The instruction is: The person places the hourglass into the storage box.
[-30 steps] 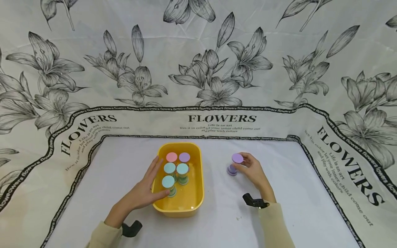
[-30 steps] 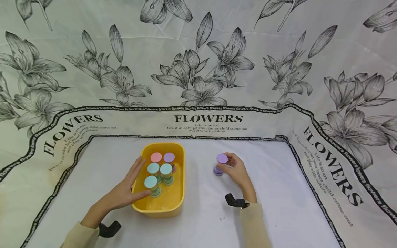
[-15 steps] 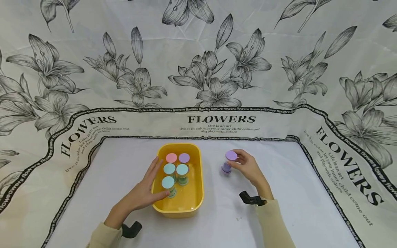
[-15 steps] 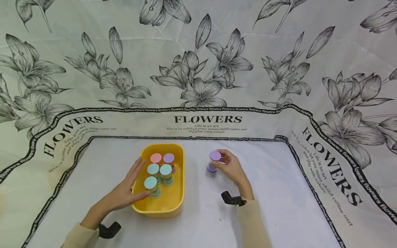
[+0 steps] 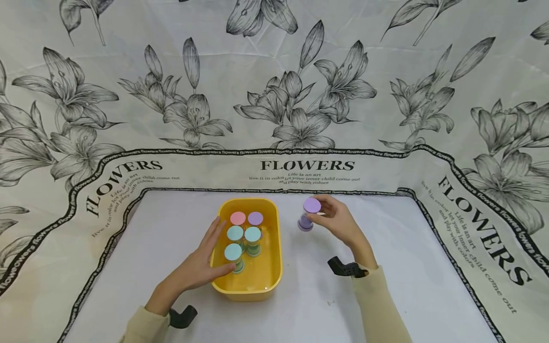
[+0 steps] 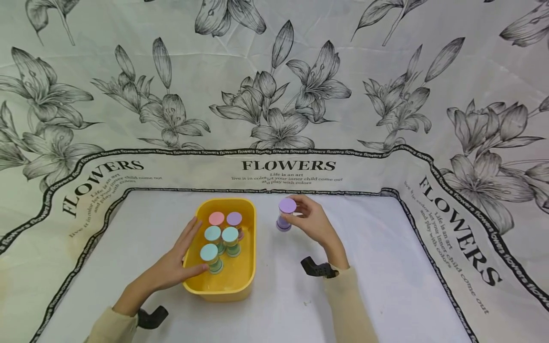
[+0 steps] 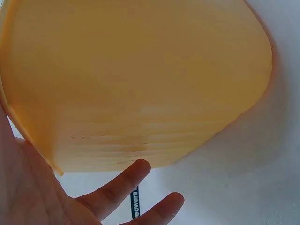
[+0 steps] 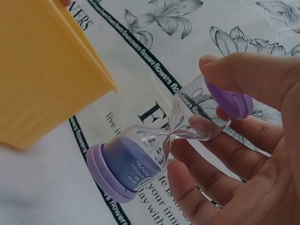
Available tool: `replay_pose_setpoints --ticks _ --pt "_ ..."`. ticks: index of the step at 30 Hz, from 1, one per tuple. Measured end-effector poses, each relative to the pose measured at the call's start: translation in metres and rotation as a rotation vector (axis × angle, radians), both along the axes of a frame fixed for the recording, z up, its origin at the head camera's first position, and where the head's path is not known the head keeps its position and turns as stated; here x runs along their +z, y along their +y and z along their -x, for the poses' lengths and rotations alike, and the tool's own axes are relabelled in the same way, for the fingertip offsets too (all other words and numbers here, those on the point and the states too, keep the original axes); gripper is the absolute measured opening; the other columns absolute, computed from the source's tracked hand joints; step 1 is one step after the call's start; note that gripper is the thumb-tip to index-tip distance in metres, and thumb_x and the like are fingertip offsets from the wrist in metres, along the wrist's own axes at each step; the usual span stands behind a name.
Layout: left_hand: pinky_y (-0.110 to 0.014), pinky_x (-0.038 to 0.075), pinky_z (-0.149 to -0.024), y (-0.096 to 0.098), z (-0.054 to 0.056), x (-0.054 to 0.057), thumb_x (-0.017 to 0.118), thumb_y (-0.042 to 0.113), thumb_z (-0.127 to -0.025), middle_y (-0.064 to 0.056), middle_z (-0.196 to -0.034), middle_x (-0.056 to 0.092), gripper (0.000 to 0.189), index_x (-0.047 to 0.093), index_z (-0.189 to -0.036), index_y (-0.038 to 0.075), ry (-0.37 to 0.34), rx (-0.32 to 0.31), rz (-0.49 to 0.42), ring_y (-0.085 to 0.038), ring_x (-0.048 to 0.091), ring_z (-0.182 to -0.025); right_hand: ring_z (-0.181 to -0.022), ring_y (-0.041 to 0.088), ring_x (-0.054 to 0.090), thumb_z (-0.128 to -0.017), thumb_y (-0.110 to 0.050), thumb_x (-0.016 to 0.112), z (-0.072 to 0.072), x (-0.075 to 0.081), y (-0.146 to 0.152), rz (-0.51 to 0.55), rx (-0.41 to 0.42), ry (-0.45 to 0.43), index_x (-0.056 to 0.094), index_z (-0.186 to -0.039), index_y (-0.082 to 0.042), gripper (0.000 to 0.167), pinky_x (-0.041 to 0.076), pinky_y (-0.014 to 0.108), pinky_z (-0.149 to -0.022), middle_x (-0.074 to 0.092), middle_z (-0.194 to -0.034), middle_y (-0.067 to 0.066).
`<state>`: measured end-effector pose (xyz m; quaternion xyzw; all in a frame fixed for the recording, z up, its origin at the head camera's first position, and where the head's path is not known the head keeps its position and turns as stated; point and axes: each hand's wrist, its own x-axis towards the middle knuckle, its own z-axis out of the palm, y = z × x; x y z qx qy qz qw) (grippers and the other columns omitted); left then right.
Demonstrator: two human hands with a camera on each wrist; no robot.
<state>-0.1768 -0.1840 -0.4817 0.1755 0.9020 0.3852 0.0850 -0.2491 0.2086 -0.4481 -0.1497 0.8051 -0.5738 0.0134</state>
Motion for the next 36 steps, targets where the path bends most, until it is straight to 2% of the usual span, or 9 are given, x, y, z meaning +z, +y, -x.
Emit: replay_pose_setpoints --ticks 7,17,25,31,36 --pt "-0.078 0.036 -0.108 0.000 0.000 -0.001 0.075 0.054 -0.087 -0.001 -0.175 -0.008 0.109 0.007 -0.167 0.029 -0.003 0.003 -0.002 -0.046 0.018 -0.157 -0.106 0.019 0.068 -0.090 -0.009 0.079 0.001 0.030 -0.013 0.023 0.107 0.045 0.060 -0.134 -0.005 0.048 0.059 0.028 -0.091 0.065 -0.124 0.012" --pt "-0.078 0.035 -0.108 0.000 0.000 0.000 0.074 0.057 -0.086 -0.002 -0.175 -0.008 0.109 0.008 -0.167 0.029 -0.001 -0.002 -0.019 -0.046 0.017 -0.157 -0.108 0.026 0.068 -0.089 -0.010 0.080 0.000 0.060 -0.034 -0.008 0.215 0.067 0.061 -0.134 -0.006 0.049 0.060 0.033 -0.092 0.066 -0.126 0.013" --pt "-0.078 0.035 -0.108 0.000 0.000 -0.003 0.074 0.058 -0.086 -0.004 -0.175 -0.007 0.109 0.007 -0.167 0.029 0.008 -0.001 -0.021 -0.046 0.017 -0.157 -0.107 0.025 0.066 -0.086 -0.007 0.081 -0.002 0.076 -0.053 -0.073 0.354 0.114 0.066 -0.127 -0.005 0.043 0.062 0.038 -0.087 0.068 -0.119 0.010" --pt "-0.078 0.035 -0.108 0.001 0.000 -0.002 0.074 0.057 -0.087 -0.002 -0.175 -0.008 0.108 0.008 -0.167 0.028 0.006 -0.002 -0.022 -0.046 0.017 -0.157 -0.110 0.027 0.065 -0.086 -0.005 0.081 -0.004 0.084 -0.068 -0.117 0.460 0.106 0.065 -0.128 -0.004 0.045 0.061 0.037 -0.086 0.068 -0.120 0.010" --pt "-0.078 0.035 -0.108 0.001 0.000 -0.002 0.074 0.056 -0.088 -0.002 -0.175 -0.008 0.107 0.009 -0.167 0.027 0.001 -0.006 -0.025 -0.047 0.018 -0.156 -0.108 0.030 0.065 -0.086 -0.010 0.082 -0.004 0.086 -0.080 -0.185 0.529 0.084 0.064 -0.128 -0.006 0.047 0.061 0.035 -0.086 0.068 -0.120 0.009"
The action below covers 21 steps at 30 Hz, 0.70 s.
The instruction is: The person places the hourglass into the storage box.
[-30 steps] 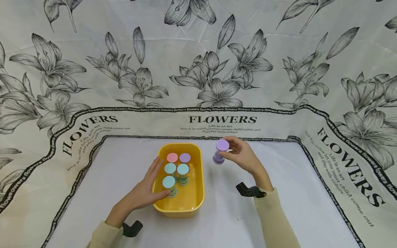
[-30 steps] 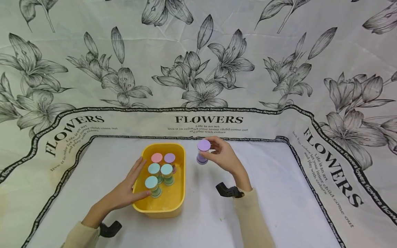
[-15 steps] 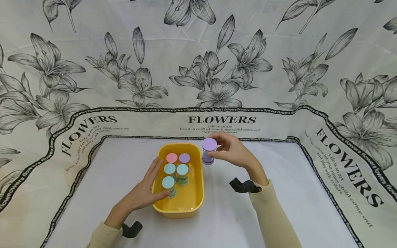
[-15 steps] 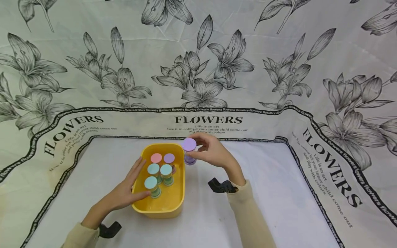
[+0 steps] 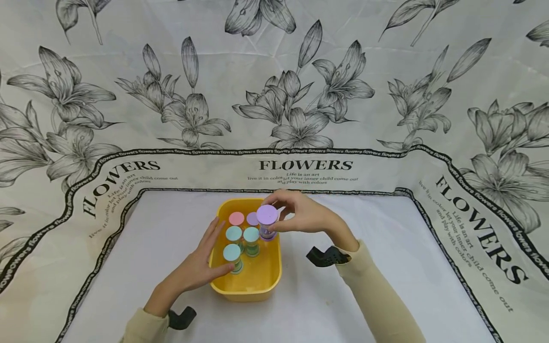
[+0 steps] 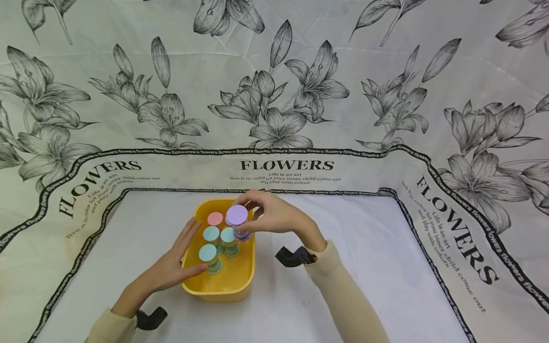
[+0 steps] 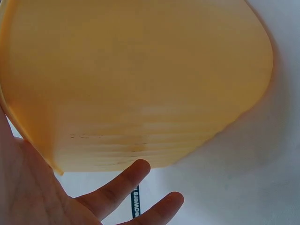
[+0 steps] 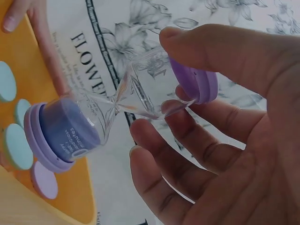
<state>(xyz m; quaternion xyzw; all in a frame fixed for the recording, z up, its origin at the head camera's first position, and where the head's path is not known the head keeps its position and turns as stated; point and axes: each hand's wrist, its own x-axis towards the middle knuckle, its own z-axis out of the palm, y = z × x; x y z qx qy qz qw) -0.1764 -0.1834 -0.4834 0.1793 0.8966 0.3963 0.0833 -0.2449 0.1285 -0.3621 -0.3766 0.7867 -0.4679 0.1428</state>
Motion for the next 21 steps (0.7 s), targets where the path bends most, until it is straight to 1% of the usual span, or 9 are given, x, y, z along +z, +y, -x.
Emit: replay_pose_setpoints --ticks 3,7,10,14,17,21 --pt "-0.078 0.035 -0.108 0.000 0.000 -0.001 0.073 0.056 -0.088 -0.002 -0.175 -0.008 0.106 0.009 -0.167 0.027 0.001 -0.002 0.003 -0.047 0.019 -0.156 -0.105 0.027 0.065 -0.087 -0.015 0.081 0.000 -0.001 -0.007 -0.047 0.046 -0.011 0.063 -0.129 -0.008 0.046 0.061 0.035 -0.087 0.068 -0.119 0.006" --pt "-0.078 0.035 -0.108 -0.001 0.001 -0.002 0.074 0.053 -0.089 -0.002 -0.175 -0.008 0.105 0.008 -0.167 0.027 0.014 -0.008 -0.001 -0.048 0.020 -0.156 -0.101 0.020 0.066 -0.088 -0.017 0.080 0.003 -0.006 -0.016 -0.097 0.115 -0.039 0.063 -0.130 -0.010 0.045 0.061 0.033 -0.088 0.068 -0.117 0.003" --pt "-0.078 0.035 -0.107 -0.001 0.001 -0.003 0.074 0.052 -0.089 -0.002 -0.175 -0.008 0.105 0.009 -0.167 0.027 0.020 -0.010 -0.003 -0.048 0.020 -0.155 -0.101 0.018 0.066 -0.089 -0.015 0.080 0.005 -0.011 -0.023 -0.128 0.164 -0.065 0.064 -0.130 -0.010 0.045 0.061 0.033 -0.087 0.068 -0.116 0.002" --pt "-0.079 0.035 -0.107 -0.002 0.000 -0.002 0.074 0.055 -0.088 -0.002 -0.175 -0.008 0.106 0.009 -0.167 0.028 0.015 -0.008 -0.005 -0.048 0.020 -0.155 -0.104 0.018 0.066 -0.087 -0.014 0.082 0.009 -0.018 -0.031 -0.171 0.215 -0.102 0.066 -0.126 -0.013 0.043 0.061 0.033 -0.088 0.068 -0.115 -0.001" --pt "-0.079 0.034 -0.108 -0.002 0.000 -0.002 0.074 0.056 -0.088 -0.001 -0.175 -0.008 0.107 0.009 -0.167 0.028 0.015 -0.009 -0.007 -0.048 0.020 -0.155 -0.105 0.018 0.066 -0.086 -0.013 0.082 0.010 -0.022 -0.036 -0.209 0.247 -0.113 0.067 -0.123 -0.014 0.040 0.061 0.032 -0.089 0.068 -0.116 -0.002" --pt "-0.079 0.034 -0.108 -0.002 0.000 -0.002 0.073 0.057 -0.088 -0.001 -0.175 -0.007 0.106 0.009 -0.167 0.028 0.018 -0.010 -0.003 -0.047 0.020 -0.156 -0.105 0.014 0.067 -0.086 -0.011 0.081 0.012 -0.027 -0.041 -0.262 0.278 -0.108 0.068 -0.124 -0.012 0.040 0.060 0.030 -0.090 0.066 -0.117 -0.001"
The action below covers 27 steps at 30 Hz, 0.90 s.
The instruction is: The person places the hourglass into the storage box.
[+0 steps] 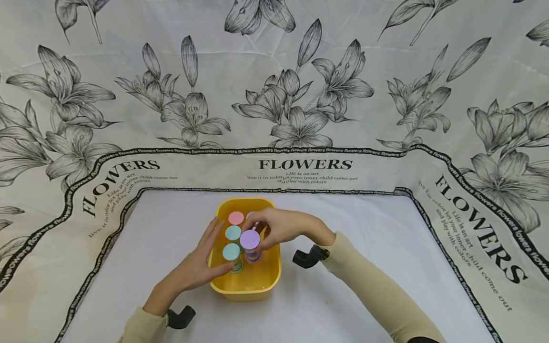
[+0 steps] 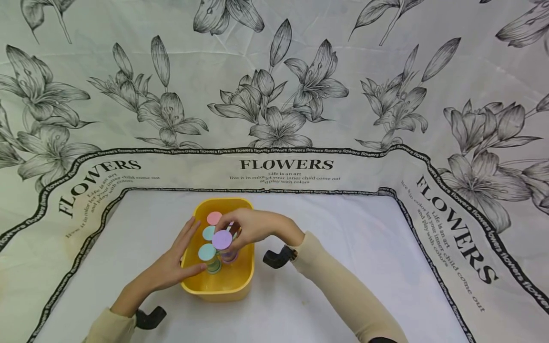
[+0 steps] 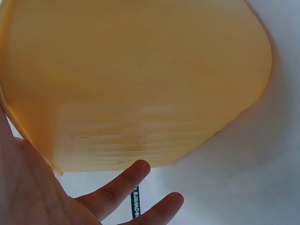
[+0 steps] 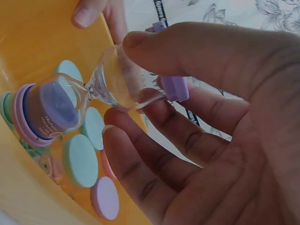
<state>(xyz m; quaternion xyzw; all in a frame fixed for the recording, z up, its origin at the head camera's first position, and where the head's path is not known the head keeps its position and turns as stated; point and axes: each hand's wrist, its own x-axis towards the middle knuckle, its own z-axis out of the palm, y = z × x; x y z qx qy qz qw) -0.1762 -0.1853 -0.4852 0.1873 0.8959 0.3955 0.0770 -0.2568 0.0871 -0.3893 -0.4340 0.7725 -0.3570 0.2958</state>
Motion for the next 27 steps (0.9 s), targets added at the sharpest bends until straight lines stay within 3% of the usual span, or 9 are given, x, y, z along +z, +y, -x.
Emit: replay_pose_setpoints --ticks 7,14,22,27 --pt "-0.078 0.035 -0.107 -0.001 0.001 0.000 0.073 0.057 -0.088 -0.001 -0.175 -0.007 0.106 0.009 -0.167 0.029 -0.001 -0.001 0.002 -0.047 0.020 -0.156 -0.106 0.012 0.067 -0.086 -0.009 0.081 0.002 -0.009 -0.010 -0.098 0.031 0.005 0.068 -0.122 -0.013 0.038 0.059 0.025 -0.092 0.066 -0.118 -0.002" --pt "-0.078 0.037 -0.106 -0.001 0.001 -0.001 0.073 0.057 -0.088 0.000 -0.175 -0.007 0.106 0.009 -0.167 0.028 0.003 -0.003 0.003 -0.047 0.022 -0.155 -0.105 0.010 0.067 -0.083 -0.005 0.084 0.002 -0.019 -0.018 -0.178 0.050 0.061 0.069 -0.114 -0.014 0.035 0.058 0.033 -0.099 0.070 -0.113 -0.006" --pt "-0.077 0.036 -0.107 -0.002 0.000 0.000 0.073 0.056 -0.088 -0.002 -0.175 -0.007 0.106 0.009 -0.167 0.028 0.008 -0.003 -0.004 -0.048 0.022 -0.155 -0.096 0.012 0.064 -0.081 -0.003 0.086 0.000 -0.023 -0.026 -0.247 0.058 0.083 0.073 -0.108 -0.016 0.033 0.058 0.022 -0.088 0.070 -0.103 -0.009" --pt "-0.077 0.036 -0.108 -0.001 0.000 0.000 0.073 0.056 -0.088 -0.002 -0.175 -0.007 0.106 0.009 -0.167 0.028 0.008 -0.001 0.003 -0.048 0.021 -0.155 -0.095 0.011 0.062 -0.081 -0.004 0.087 -0.002 -0.025 -0.029 -0.289 0.055 0.144 0.073 -0.108 -0.015 0.032 0.056 0.021 -0.087 0.071 -0.103 -0.008"
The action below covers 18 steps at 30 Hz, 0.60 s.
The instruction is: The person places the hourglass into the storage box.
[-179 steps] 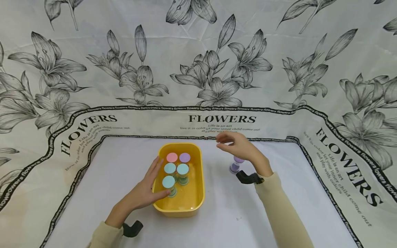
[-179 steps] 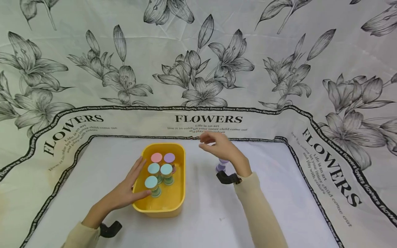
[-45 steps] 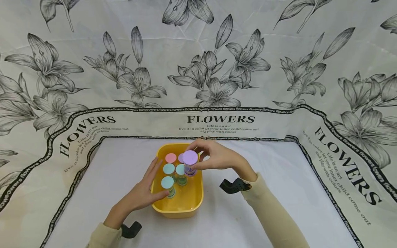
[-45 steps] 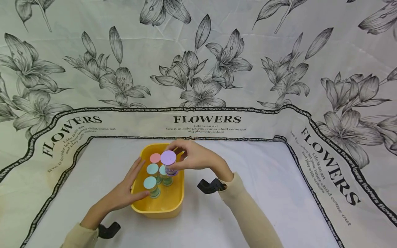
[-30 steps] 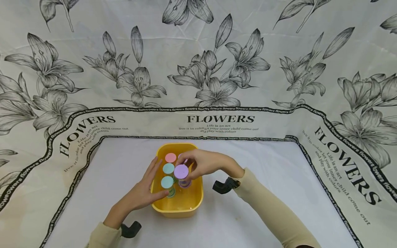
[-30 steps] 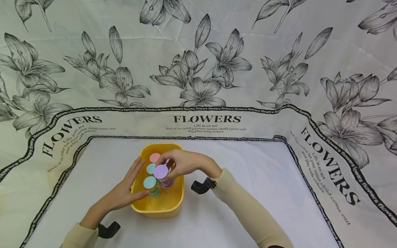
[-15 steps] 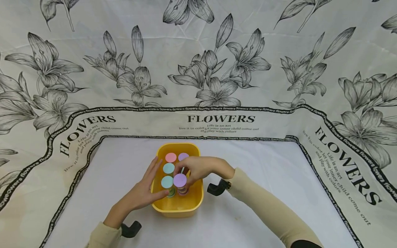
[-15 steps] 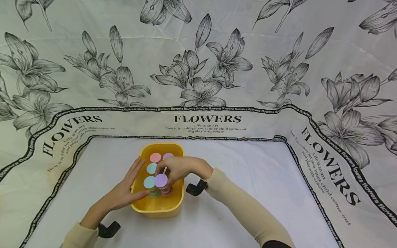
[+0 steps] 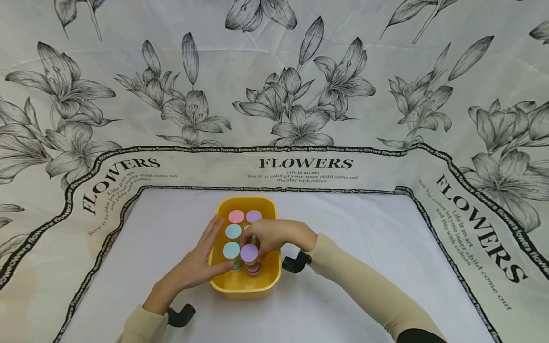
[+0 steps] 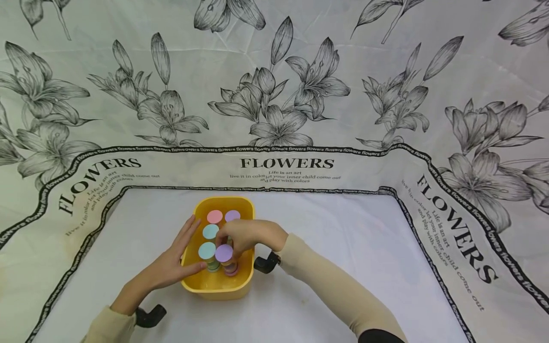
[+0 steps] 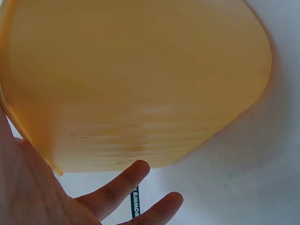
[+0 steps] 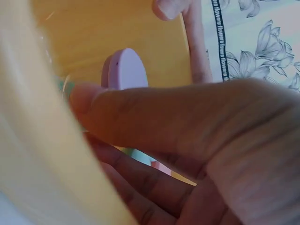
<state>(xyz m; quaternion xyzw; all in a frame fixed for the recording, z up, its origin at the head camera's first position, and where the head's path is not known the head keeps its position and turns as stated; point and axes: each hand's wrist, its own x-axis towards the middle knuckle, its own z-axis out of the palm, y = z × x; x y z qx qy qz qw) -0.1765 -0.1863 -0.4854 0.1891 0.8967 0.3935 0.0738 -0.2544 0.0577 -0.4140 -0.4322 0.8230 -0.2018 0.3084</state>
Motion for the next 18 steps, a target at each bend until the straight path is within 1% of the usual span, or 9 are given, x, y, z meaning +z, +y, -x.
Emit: replay_pose_setpoints --ticks 4,7,10,14,18 --pt "-0.078 0.036 -0.108 0.0002 0.0005 0.0005 0.073 0.057 -0.088 -0.002 -0.175 -0.008 0.106 0.009 -0.167 0.028 -0.007 0.000 0.005 -0.047 0.021 -0.155 -0.093 0.010 0.063 -0.080 -0.006 0.088 0.0000 -0.0022 -0.0019 -0.003 0.024 0.046 0.074 -0.107 -0.014 0.031 0.057 0.021 -0.087 0.072 -0.102 -0.007" --pt "-0.077 0.036 -0.108 0.0000 0.0009 -0.0001 0.073 0.058 -0.088 -0.001 -0.175 -0.007 0.106 0.009 -0.167 0.029 -0.005 0.001 0.011 -0.047 0.021 -0.155 -0.089 0.011 0.063 -0.080 -0.005 0.088 0.0003 -0.0041 -0.0025 -0.002 0.039 0.065 0.075 -0.107 -0.014 0.031 0.056 0.018 -0.081 0.072 -0.100 -0.005" --pt "-0.077 0.036 -0.109 -0.0003 0.0015 -0.0011 0.073 0.058 -0.088 -0.001 -0.175 -0.007 0.106 0.009 -0.167 0.029 -0.003 -0.002 0.013 -0.046 0.021 -0.156 -0.088 0.012 0.063 -0.081 -0.005 0.087 0.0003 -0.0059 -0.0033 -0.008 0.047 0.087 0.075 -0.106 -0.014 0.030 0.053 0.016 -0.079 0.072 -0.099 -0.005" --pt "-0.076 0.034 -0.110 -0.0005 0.0016 -0.0017 0.073 0.057 -0.088 -0.001 -0.175 -0.007 0.106 0.009 -0.167 0.028 -0.008 -0.004 0.003 -0.045 0.018 -0.157 -0.091 0.011 0.063 -0.082 -0.005 0.086 -0.0008 -0.0072 -0.0043 -0.031 0.057 0.130 0.076 -0.106 -0.015 0.028 0.051 0.014 -0.082 0.073 -0.100 -0.006" --pt "-0.077 0.033 -0.111 -0.0003 0.0010 -0.0006 0.073 0.057 -0.088 -0.001 -0.175 -0.008 0.106 0.009 -0.167 0.028 -0.014 -0.001 0.003 -0.045 0.017 -0.157 -0.093 0.007 0.062 -0.082 -0.006 0.087 -0.0005 -0.0089 -0.0057 -0.046 0.059 0.155 0.076 -0.107 -0.016 0.029 0.052 0.014 -0.086 0.074 -0.102 -0.007"
